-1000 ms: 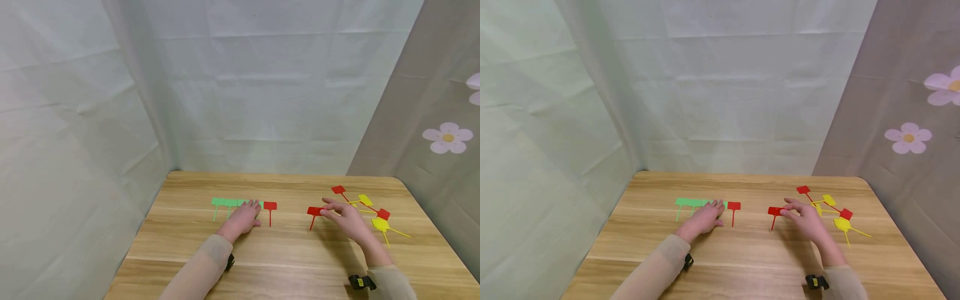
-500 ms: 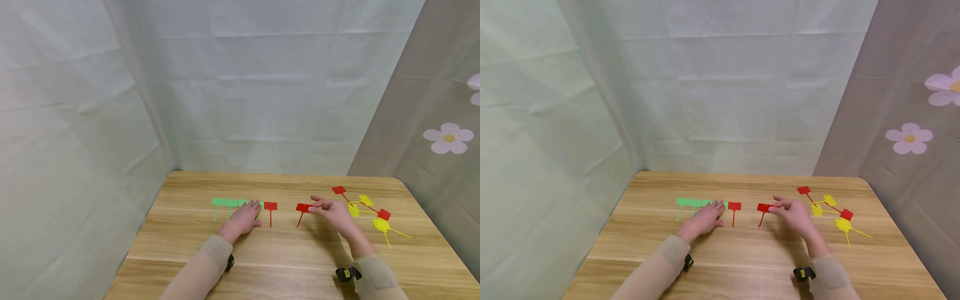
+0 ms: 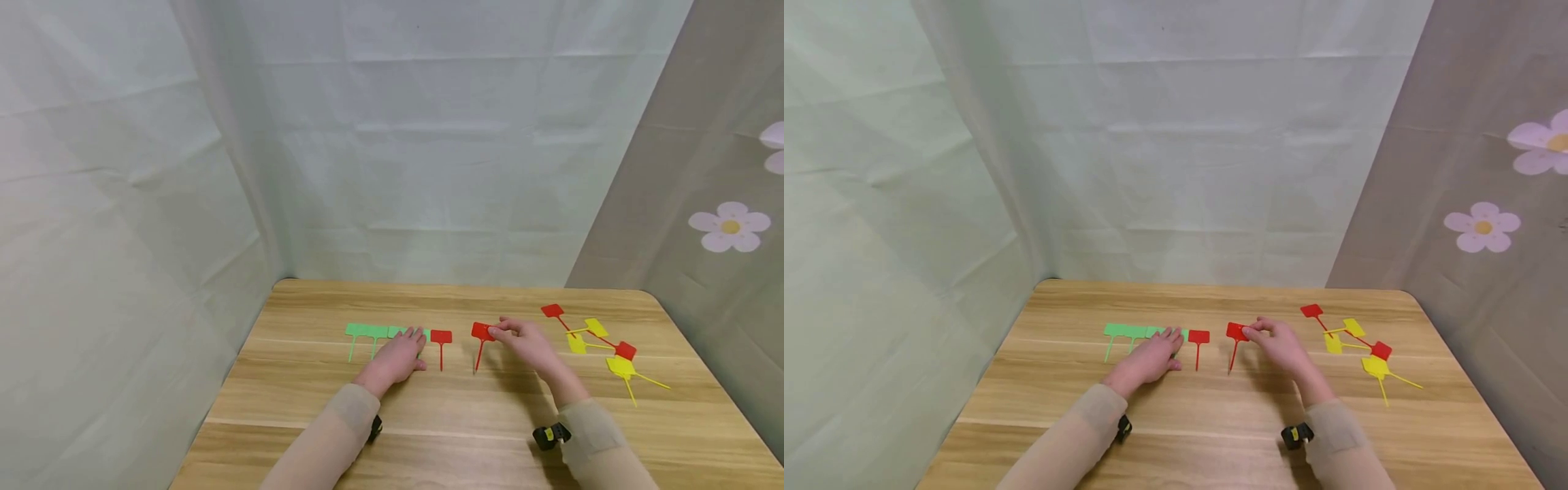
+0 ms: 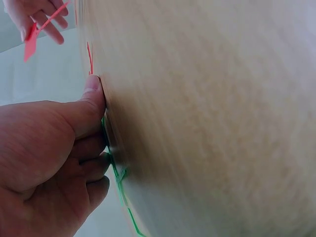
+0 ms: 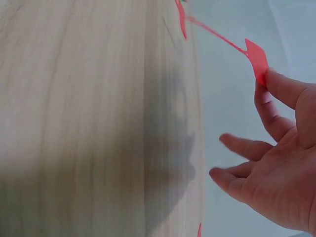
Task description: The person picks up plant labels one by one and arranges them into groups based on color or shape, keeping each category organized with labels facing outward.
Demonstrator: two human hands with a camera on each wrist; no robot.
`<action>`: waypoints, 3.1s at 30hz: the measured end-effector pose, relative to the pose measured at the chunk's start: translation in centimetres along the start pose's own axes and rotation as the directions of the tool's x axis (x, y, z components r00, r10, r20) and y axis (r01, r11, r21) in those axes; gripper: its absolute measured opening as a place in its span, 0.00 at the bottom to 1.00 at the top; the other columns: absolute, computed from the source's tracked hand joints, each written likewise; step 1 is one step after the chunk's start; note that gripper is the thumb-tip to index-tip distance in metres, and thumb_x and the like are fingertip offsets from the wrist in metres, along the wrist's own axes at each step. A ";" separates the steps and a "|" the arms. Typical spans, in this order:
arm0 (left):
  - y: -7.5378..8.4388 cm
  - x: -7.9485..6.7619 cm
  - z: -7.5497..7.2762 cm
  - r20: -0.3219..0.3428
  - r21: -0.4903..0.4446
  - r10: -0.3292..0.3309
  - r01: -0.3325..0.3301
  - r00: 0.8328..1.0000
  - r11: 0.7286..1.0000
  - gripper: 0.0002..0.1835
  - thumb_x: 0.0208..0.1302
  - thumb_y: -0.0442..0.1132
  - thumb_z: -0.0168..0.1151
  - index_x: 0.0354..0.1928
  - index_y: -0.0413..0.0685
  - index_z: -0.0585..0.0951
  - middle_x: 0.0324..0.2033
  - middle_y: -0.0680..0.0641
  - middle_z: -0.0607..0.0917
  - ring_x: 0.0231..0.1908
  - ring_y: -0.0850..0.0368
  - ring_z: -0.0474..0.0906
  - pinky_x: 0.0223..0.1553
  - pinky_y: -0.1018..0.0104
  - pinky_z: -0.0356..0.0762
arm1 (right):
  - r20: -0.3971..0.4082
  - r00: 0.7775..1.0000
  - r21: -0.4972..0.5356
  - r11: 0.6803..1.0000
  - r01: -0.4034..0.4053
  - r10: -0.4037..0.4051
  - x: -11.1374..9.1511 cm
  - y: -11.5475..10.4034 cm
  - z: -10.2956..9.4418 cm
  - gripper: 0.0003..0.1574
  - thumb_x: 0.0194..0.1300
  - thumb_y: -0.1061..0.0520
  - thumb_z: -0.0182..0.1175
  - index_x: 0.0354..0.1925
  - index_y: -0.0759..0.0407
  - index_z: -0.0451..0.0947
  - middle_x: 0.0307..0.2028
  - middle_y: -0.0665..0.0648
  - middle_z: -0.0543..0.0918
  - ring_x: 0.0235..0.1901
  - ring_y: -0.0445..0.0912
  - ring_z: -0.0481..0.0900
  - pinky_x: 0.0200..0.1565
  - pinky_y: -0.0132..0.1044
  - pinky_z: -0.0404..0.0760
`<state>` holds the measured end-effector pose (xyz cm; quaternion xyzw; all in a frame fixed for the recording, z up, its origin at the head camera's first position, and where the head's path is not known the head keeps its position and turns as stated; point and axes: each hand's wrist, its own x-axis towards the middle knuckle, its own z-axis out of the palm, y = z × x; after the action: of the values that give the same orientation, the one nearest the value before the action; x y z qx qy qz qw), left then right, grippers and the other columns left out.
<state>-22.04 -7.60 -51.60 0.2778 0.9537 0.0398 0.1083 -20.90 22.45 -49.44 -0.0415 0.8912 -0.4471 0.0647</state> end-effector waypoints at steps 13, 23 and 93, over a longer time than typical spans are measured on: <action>0.0 0.2 0.1 0.002 0.003 -0.015 0.015 1.000 1.000 0.37 0.77 0.51 0.64 0.80 0.38 0.69 0.81 0.40 0.64 0.81 0.44 0.58 0.80 0.52 0.57 | 0.014 1.000 -0.081 0.997 0.013 -0.012 3.0 -0.3 2.3 0.29 0.79 0.39 0.62 0.49 0.63 0.90 0.71 0.77 0.73 0.80 0.70 0.51 0.79 0.66 0.48; -0.1 0.4 0.2 -0.003 0.004 -0.019 0.019 1.000 1.000 0.38 0.77 0.51 0.65 0.79 0.38 0.69 0.81 0.40 0.65 0.81 0.43 0.59 0.80 0.52 0.57 | 0.005 1.000 -0.107 0.994 0.018 -0.018 3.9 -0.1 2.6 0.23 0.77 0.44 0.66 0.41 0.63 0.91 0.63 0.76 0.81 0.80 0.74 0.47 0.78 0.70 0.36; 0.1 0.1 -0.1 0.010 -0.005 -0.007 0.008 1.000 1.000 0.38 0.77 0.51 0.64 0.79 0.38 0.68 0.80 0.40 0.65 0.81 0.43 0.58 0.80 0.52 0.58 | -0.059 0.996 -0.347 0.935 -0.078 0.062 4.6 0.1 4.2 0.23 0.72 0.40 0.70 0.32 0.57 0.92 0.77 0.86 0.49 0.77 0.85 0.32 0.74 0.75 0.54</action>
<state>-22.14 -7.48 -51.55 0.2742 0.9541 0.0402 0.1139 -24.78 18.58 -52.31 -0.0099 0.9585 -0.2804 0.0511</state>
